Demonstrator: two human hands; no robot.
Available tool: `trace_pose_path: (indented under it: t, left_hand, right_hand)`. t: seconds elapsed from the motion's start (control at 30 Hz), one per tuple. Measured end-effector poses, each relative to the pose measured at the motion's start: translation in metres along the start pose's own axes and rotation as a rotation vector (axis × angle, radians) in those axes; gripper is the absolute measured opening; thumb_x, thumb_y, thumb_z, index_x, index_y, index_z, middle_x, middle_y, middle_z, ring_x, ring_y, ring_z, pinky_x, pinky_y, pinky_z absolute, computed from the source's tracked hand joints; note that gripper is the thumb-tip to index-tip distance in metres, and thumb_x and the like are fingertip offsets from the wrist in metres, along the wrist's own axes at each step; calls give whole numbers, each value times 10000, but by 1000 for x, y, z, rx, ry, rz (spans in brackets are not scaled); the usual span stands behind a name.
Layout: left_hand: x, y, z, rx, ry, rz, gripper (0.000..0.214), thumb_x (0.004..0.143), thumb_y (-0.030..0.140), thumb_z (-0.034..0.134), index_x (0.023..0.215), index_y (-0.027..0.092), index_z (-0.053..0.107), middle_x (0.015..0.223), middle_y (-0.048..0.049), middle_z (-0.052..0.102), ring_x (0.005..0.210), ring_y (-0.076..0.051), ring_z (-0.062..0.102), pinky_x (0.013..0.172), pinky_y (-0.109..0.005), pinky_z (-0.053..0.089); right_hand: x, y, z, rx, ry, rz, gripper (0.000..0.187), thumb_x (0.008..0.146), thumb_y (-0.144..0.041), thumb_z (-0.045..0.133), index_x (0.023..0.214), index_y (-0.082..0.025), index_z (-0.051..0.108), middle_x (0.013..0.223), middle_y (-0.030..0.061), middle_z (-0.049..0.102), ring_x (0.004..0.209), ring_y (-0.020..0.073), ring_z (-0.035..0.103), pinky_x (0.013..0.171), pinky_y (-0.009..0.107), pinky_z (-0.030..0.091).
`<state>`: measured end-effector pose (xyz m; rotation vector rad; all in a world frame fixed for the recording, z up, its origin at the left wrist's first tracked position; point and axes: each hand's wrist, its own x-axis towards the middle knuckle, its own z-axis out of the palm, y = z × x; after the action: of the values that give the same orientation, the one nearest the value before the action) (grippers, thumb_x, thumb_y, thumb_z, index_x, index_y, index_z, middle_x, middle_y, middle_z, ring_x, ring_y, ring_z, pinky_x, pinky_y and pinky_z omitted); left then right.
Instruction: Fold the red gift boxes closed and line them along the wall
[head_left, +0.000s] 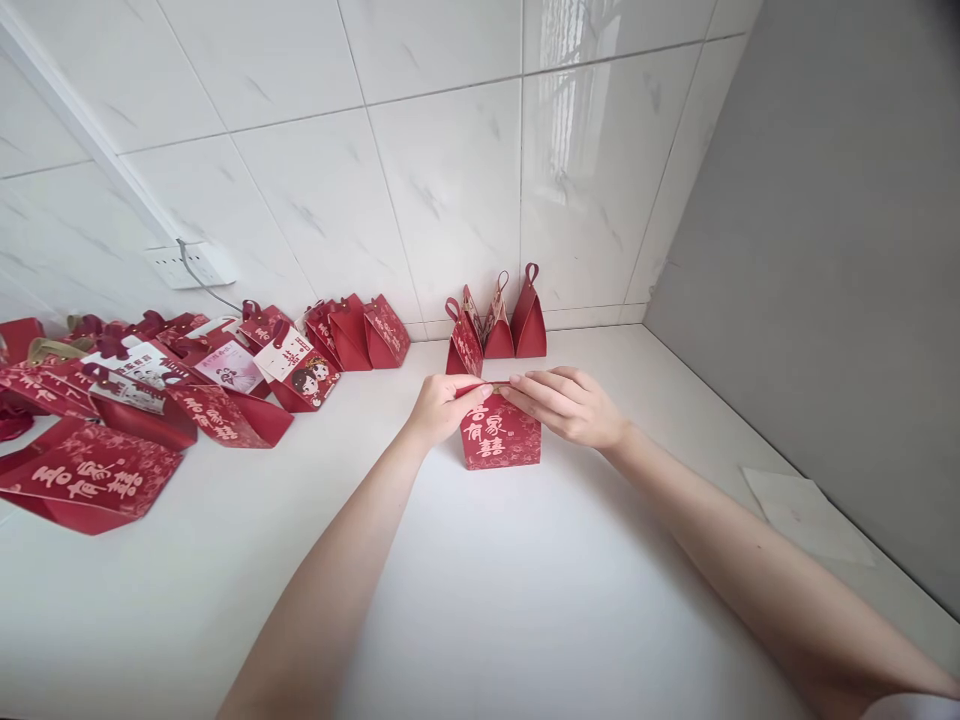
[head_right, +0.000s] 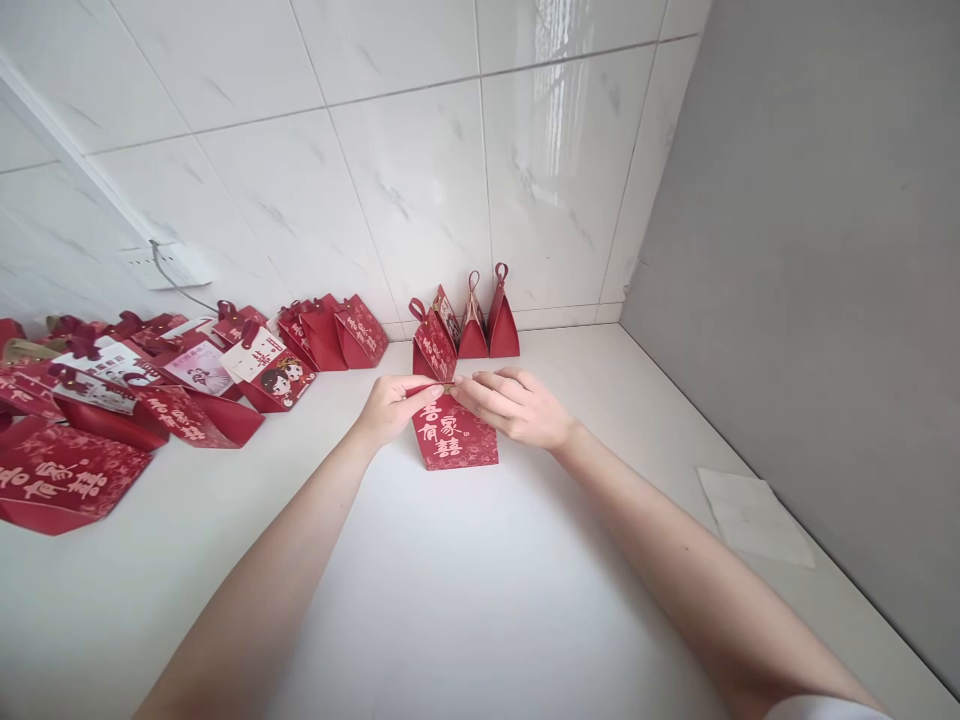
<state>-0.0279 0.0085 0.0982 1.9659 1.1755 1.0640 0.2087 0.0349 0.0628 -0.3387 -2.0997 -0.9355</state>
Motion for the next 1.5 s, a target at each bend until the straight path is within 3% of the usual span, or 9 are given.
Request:
trace_pose_path:
  t: [0.13, 0.3, 0.47, 0.57, 0.63, 0.8, 1.03, 1.33, 1.5]
  left_hand:
    - [1, 1, -1, -11, -20, -18, 355, 846, 474, 610, 809, 142, 729, 655, -5, 591, 642, -139, 517, 617, -259, 393]
    - [1, 7, -4, -29, -61, -43, 375, 838, 498, 605, 783, 143, 710, 655, -15, 590, 650, -157, 533, 610, -271, 406]
    - [-2, 15, -8, 27, -82, 6, 404, 898, 477, 523, 724, 147, 680, 648, -16, 596, 636, -148, 538, 603, -265, 405]
    - [-4, 22, -6, 78, -47, 25, 335, 887, 454, 557, 844, 164, 719, 797, -30, 686, 706, -158, 593, 654, -262, 441]
    - [-5, 27, -2, 110, -5, 31, 297, 861, 437, 604, 950, 184, 732, 910, -37, 724, 775, -172, 631, 716, -266, 470]
    - [-5, 29, 3, 170, 11, 33, 273, 869, 405, 602, 909, 179, 749, 843, -31, 738, 743, -166, 646, 731, -268, 480]
    - [-4, 28, 0, 238, -23, 98, 240, 896, 338, 567, 941, 176, 738, 896, -29, 744, 792, -158, 654, 739, -248, 478]
    - [-6, 25, -6, 253, -86, 134, 263, 902, 343, 537, 971, 176, 728, 925, -31, 739, 808, -167, 649, 700, -246, 469]
    - [-7, 32, -15, 239, -179, 81, 264, 886, 323, 545, 1037, 190, 715, 969, -37, 731, 812, -166, 645, 716, -248, 477]
  right_hand:
    - [0, -6, 2, 98, -7, 124, 457, 924, -109, 577, 1359, -246, 538, 1230, 100, 673, 1135, 213, 614, 879, 354, 497]
    - [-6, -12, 8, 216, -69, 267, 397, 945, -145, 537, 1298, -321, 574, 1249, 83, 658, 1149, 231, 608, 872, 384, 495]
    - [0, -14, 8, 345, 17, 347, 323, 923, -179, 569, 1228, -283, 580, 1222, 100, 653, 1093, 240, 622, 857, 399, 488]
    - [13, -14, 1, 518, -19, 526, 330, 912, -280, 600, 1234, -240, 539, 1227, 122, 635, 1119, 261, 600, 918, 436, 472]
    - [21, -12, -5, 647, -92, 583, 270, 918, -313, 593, 1172, -226, 561, 1128, 107, 662, 1021, 247, 625, 891, 422, 484]
    - [32, -6, -16, 793, -183, 631, 122, 951, -291, 544, 977, -213, 634, 890, 56, 667, 772, 183, 612, 732, 327, 490]
    - [40, -10, -21, 750, -220, 707, 99, 937, -273, 555, 891, -208, 613, 846, 44, 660, 736, 179, 605, 713, 321, 463]
    - [45, -12, -26, 655, -351, 578, 115, 983, -235, 439, 942, -204, 542, 945, 68, 667, 900, 219, 605, 911, 392, 395]
    - [48, -8, -34, 724, -411, 585, 154, 991, -230, 403, 945, -215, 550, 894, 44, 660, 779, 189, 588, 815, 349, 432]
